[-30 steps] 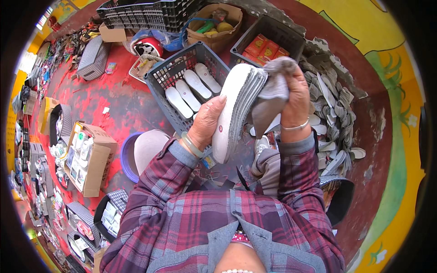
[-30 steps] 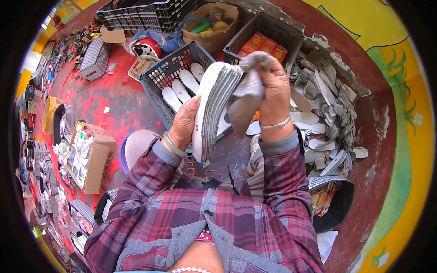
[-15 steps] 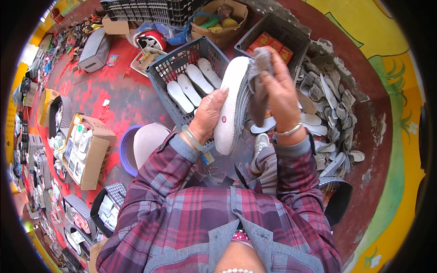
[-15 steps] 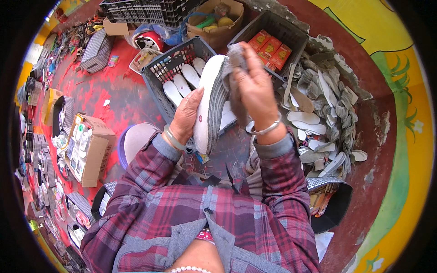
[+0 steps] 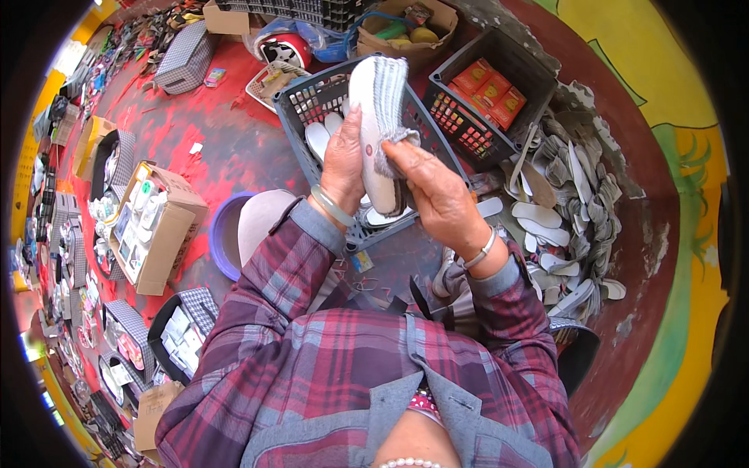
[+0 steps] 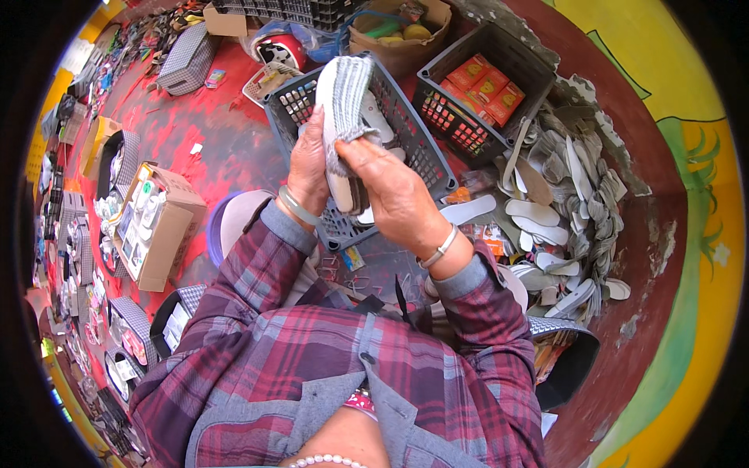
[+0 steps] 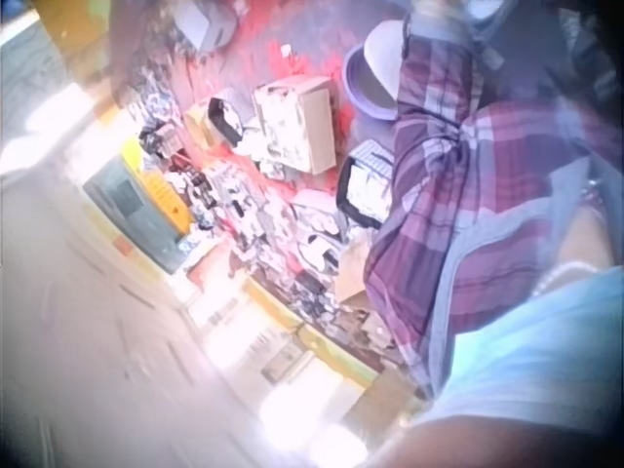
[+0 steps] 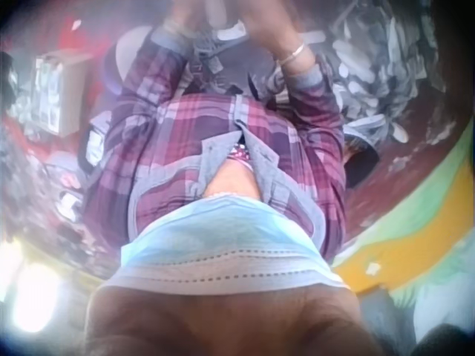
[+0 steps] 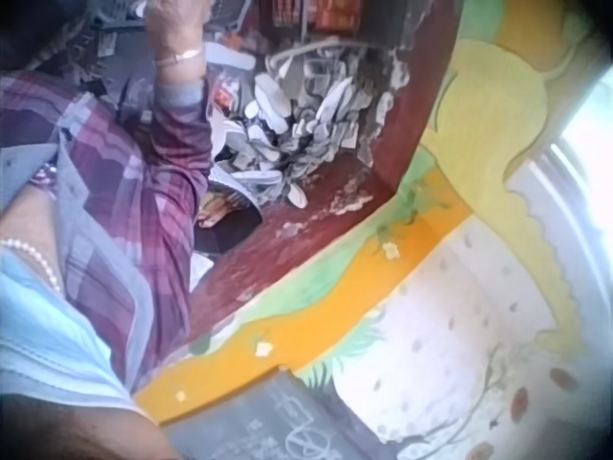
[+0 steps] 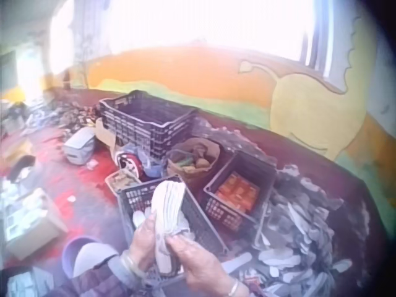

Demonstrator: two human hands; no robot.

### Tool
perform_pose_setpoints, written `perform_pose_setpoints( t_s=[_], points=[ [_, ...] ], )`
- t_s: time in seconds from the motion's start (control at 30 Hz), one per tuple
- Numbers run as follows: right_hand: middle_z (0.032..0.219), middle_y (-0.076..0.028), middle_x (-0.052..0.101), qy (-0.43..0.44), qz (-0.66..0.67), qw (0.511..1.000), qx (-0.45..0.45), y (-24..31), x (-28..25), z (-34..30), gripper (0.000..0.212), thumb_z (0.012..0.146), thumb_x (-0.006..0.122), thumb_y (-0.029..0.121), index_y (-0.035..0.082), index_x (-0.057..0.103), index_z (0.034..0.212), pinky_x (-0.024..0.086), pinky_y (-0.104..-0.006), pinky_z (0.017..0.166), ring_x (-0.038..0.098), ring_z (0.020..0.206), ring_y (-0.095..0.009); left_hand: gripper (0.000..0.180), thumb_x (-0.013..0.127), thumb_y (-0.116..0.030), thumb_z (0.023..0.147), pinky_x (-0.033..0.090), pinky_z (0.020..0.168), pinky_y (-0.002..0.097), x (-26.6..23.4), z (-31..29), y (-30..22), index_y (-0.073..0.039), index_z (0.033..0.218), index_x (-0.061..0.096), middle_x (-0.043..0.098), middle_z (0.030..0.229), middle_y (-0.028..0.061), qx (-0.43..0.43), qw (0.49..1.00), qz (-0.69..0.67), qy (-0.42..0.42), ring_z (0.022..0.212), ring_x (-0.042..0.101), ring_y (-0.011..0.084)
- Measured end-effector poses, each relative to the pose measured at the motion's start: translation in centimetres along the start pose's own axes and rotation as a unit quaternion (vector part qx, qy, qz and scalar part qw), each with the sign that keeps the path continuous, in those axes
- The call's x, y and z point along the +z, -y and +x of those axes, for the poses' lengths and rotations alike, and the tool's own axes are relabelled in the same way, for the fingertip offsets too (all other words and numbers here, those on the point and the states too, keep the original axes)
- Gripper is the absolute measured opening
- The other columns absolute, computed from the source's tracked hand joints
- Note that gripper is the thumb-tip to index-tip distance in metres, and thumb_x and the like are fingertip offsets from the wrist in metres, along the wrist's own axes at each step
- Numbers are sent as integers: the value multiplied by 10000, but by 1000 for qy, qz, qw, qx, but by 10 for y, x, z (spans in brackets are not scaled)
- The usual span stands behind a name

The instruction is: The person wipes shoe insoles with a cloth one at a time and stacks them together.

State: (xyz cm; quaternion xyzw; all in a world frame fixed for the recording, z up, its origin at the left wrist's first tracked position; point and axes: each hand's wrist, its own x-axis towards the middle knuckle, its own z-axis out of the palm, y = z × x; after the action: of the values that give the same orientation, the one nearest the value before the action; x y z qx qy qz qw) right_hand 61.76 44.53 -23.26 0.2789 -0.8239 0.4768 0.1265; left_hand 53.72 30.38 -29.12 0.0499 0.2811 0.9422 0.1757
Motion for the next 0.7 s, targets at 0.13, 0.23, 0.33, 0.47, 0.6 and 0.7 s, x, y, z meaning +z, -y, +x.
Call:
perform_pose_setpoints(
  t_s=[0.13, 0.23, 0.33, 0.47, 0.6, 0.7],
  points=[
    [1196, -195, 562, 22, 1, 999, -39, 5, 7, -9, 487, 770, 444, -124, 16, 525, 1229, 391, -376, 990, 513, 1164, -335, 475, 487, -415, 933, 518, 808, 360, -18, 14, -12, -27, 1207, 512, 623, 1062, 104, 48, 992, -3, -115, 901, 619, 222],
    [1168, -193, 583, 74, -26, 997, -7, 6, -5, -14, 485, 751, 454, -128, 33, 557, 1197, 403, -369, 981, 534, 1140, -332, 477, 506, -429, 921, 526, 783, 382, -28, 18, -16, -19, 1165, 519, 613, 1019, 114, 106, 975, 19, -192, 876, 612, 239],
    [1010, -148, 636, 99, 74, 989, 77, -18, -24, -22, 365, 651, 435, -127, 10, 675, 890, 465, -313, 864, 611, 955, -261, 479, 499, -407, 929, 496, 855, 422, -19, 19, -21, -36, 1232, 495, 602, 1112, 113, 105, 957, -5, -271, 958, 599, 262],
    [826, -35, 595, -41, 161, 960, 225, -20, -24, -13, 146, 825, 558, 77, -20, 664, 851, 419, -229, 680, 537, 770, -97, 449, 508, -367, 934, 470, 898, 444, -11, 14, -20, -42, 1244, 482, 577, 1148, 114, 97, 972, -58, -204, 1003, 571, 267],
    [1056, -67, 571, -72, 262, 911, 310, -41, -14, -12, 536, 861, 629, 396, -16, 527, 1189, 406, -228, 771, 515, 913, -108, 372, 497, -343, 946, 485, 849, 388, -15, 17, -11, -56, 1183, 494, 585, 1063, 80, 92, 989, -43, -111, 955, 565, 212],
    [1188, -85, 523, -57, 328, 898, 286, -39, -4, -9, 639, 858, 643, 376, -39, 423, 1292, 400, -263, 896, 490, 1058, -133, 301, 516, -304, 944, 487, 823, 330, -1, 12, -7, -79, 1142, 497, 578, 1037, 47, 95, 993, -19, -61, 953, 561, 162]
  ],
)
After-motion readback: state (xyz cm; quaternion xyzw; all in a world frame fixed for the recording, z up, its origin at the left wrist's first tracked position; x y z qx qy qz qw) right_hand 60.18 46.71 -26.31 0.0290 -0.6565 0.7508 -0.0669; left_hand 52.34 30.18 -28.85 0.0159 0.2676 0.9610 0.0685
